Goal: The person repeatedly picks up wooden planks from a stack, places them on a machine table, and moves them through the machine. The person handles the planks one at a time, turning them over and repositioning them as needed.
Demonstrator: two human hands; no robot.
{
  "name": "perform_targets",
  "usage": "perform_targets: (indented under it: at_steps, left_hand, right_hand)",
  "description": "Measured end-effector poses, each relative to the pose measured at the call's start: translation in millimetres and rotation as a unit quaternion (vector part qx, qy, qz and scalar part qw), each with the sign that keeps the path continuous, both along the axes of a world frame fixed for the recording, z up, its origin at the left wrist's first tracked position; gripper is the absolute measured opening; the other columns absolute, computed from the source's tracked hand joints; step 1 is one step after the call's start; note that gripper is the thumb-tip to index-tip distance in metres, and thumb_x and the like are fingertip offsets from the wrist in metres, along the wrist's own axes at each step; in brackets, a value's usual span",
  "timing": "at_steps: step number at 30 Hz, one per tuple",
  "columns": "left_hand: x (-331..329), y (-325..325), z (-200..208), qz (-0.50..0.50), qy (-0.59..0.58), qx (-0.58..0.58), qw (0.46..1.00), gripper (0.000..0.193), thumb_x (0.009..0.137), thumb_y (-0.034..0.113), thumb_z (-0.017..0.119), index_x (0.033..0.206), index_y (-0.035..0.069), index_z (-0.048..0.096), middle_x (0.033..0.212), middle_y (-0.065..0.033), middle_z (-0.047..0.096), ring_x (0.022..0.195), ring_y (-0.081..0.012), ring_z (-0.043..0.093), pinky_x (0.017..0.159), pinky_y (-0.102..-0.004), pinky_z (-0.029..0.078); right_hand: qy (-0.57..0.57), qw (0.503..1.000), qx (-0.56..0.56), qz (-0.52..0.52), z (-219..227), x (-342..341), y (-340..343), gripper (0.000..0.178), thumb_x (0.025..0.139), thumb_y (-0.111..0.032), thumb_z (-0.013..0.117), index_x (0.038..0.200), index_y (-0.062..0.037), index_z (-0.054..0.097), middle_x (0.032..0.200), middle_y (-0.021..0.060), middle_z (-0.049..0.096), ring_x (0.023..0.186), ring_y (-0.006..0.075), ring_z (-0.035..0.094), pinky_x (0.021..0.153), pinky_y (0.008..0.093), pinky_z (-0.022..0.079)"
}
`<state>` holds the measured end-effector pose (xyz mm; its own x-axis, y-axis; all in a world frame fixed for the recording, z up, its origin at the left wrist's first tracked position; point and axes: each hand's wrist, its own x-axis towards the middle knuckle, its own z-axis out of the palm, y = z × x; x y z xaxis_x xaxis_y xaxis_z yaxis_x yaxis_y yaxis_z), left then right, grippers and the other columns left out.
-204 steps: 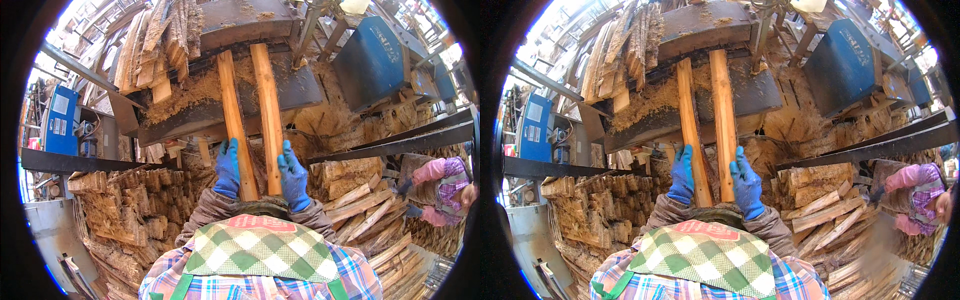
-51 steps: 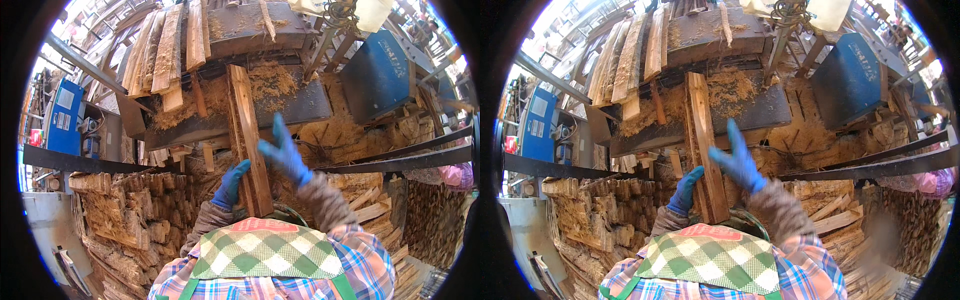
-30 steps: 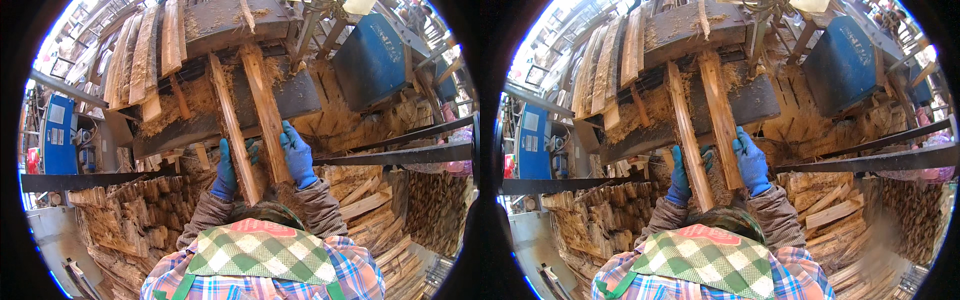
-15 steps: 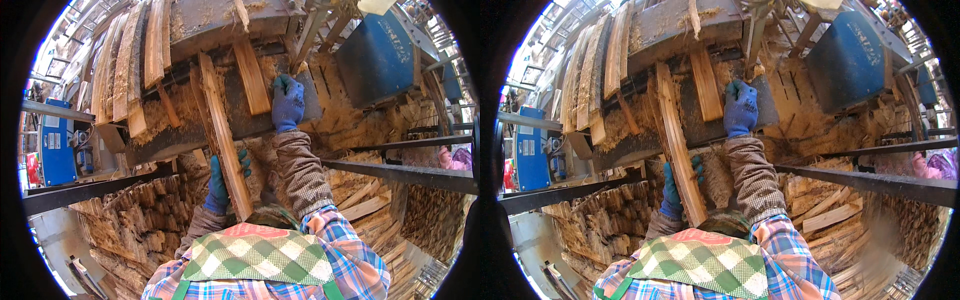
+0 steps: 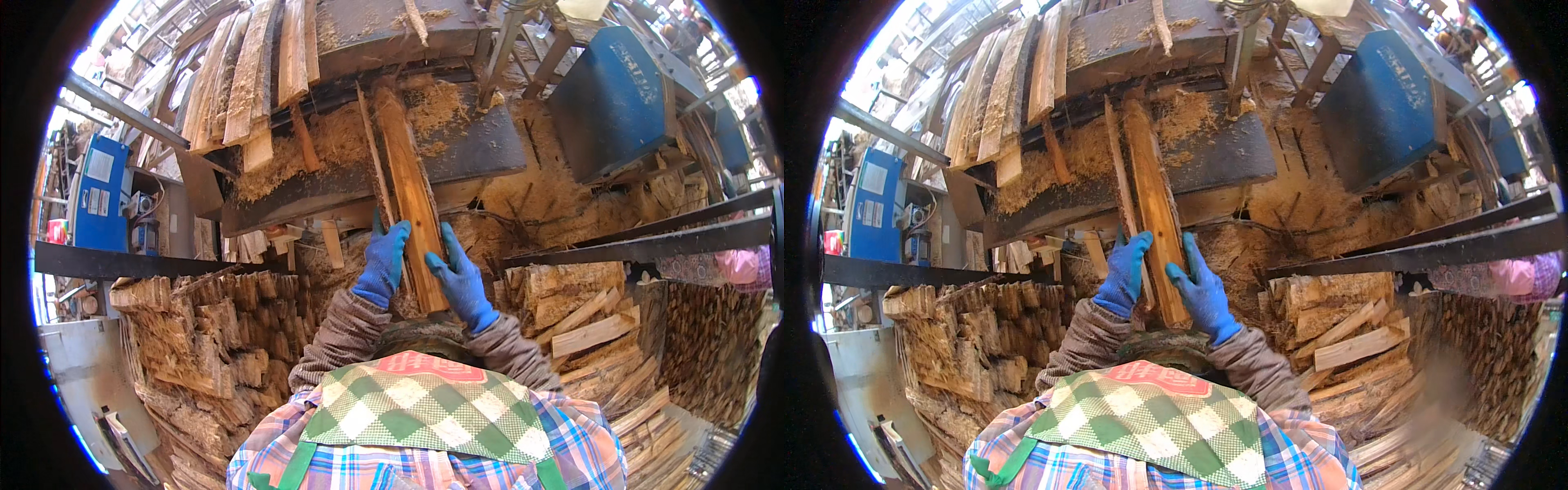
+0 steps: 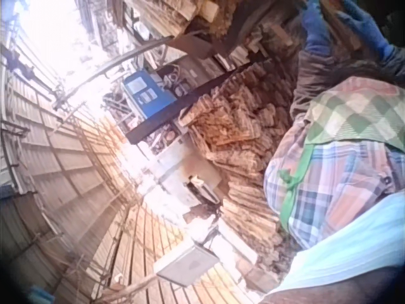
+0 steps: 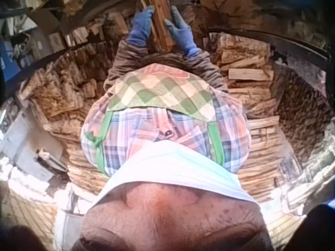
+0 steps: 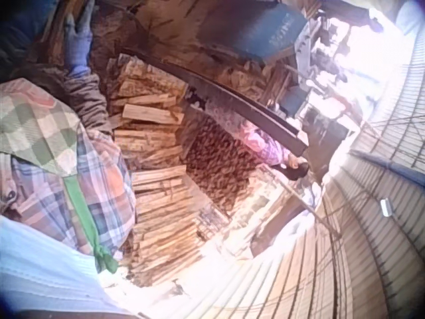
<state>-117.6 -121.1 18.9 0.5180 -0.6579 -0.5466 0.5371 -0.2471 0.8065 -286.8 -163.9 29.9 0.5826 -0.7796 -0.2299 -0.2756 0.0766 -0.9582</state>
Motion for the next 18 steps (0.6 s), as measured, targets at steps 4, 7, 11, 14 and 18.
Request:
perform_targets:
  at_steps: [4, 7, 11, 14, 18]
  left_hand:
    - [-15.0, 7.9, 16.3, 0.046, 0.0, -0.036, 0.998, 0.093, 0.1, 0.034, 0.072, 0.168, 0.015, 0.011, 0.15, -0.014, 0.052, 0.128, -0.0258, 0.06, 0.094, -0.0327, 0.055]
    - [-7.0, 18.1, 14.2, 0.044, -0.049, -0.038, 0.997, 0.087, 0.102, 0.03, 0.07, 0.168, 0.014, 0.016, 0.155, -0.014, 0.047, 0.13, -0.0243, 0.058, 0.092, -0.0307, 0.054]
    - [3.8, 25.8, -3.9, 0.088, -0.05, -0.161, 0.982, 0.074, 0.102, 0.014, 0.069, 0.164, 0.012, 0.029, 0.161, -0.0147, 0.04, 0.137, -0.0261, 0.053, 0.11, -0.0352, 0.05]
    - [-5.6, 23.4, 8.2, 0.08, -0.125, -0.123, 0.981, 0.077, 0.099, 0.016, 0.073, 0.163, 0.01, 0.031, 0.162, -0.0135, 0.039, 0.143, -0.0258, 0.047, 0.119, -0.0385, 0.044]
    - [1.4, -2.4, 67.8, 0.068, -0.111, -0.115, 0.985, 0.072, 0.101, 0.016, 0.07, 0.162, 0.007, 0.033, 0.165, -0.0134, 0.036, 0.147, -0.0246, 0.041, 0.12, -0.0371, 0.042]
  right_hand:
    - [-0.086, 0.987, -0.069, -0.115, -16.7, -14.5, 11.9, 0.053, 0.106, -0.013, 0.061, 0.157, -0.0048, 0.045, 0.147, 0.0108, 0.062, 0.107, 0.0076, 0.06, 0.091, 0.0269, 0.054]
    - [-0.094, 0.988, -0.028, -0.119, -1.9, -21.1, -13.1, 0.052, 0.108, -0.014, 0.059, 0.156, -0.0019, 0.045, 0.153, 0.0116, 0.056, 0.122, 0.0125, 0.058, 0.101, 0.0295, 0.051]
    - [-0.09, 0.99, -0.013, -0.104, 11.0, -11.9, -48.3, 0.052, 0.107, -0.018, 0.06, 0.154, 0.002, 0.046, 0.156, 0.0136, 0.051, 0.137, 0.0188, 0.052, 0.112, 0.033, 0.045]
    - [-0.071, 0.991, -0.044, -0.109, 9.4, -6.8, -65.3, 0.053, 0.106, -0.022, 0.063, 0.152, 0.0014, 0.049, 0.15, 0.0135, 0.057, 0.133, 0.0178, 0.056, 0.11, 0.0334, 0.048]
    - [0.029, 0.973, -0.177, -0.146, -10.0, 7.6, -84.9, 0.044, 0.105, -0.024, 0.066, 0.144, -0.0042, 0.06, 0.131, 0.013, 0.07, 0.109, 0.0184, 0.069, 0.091, 0.0343, 0.058]
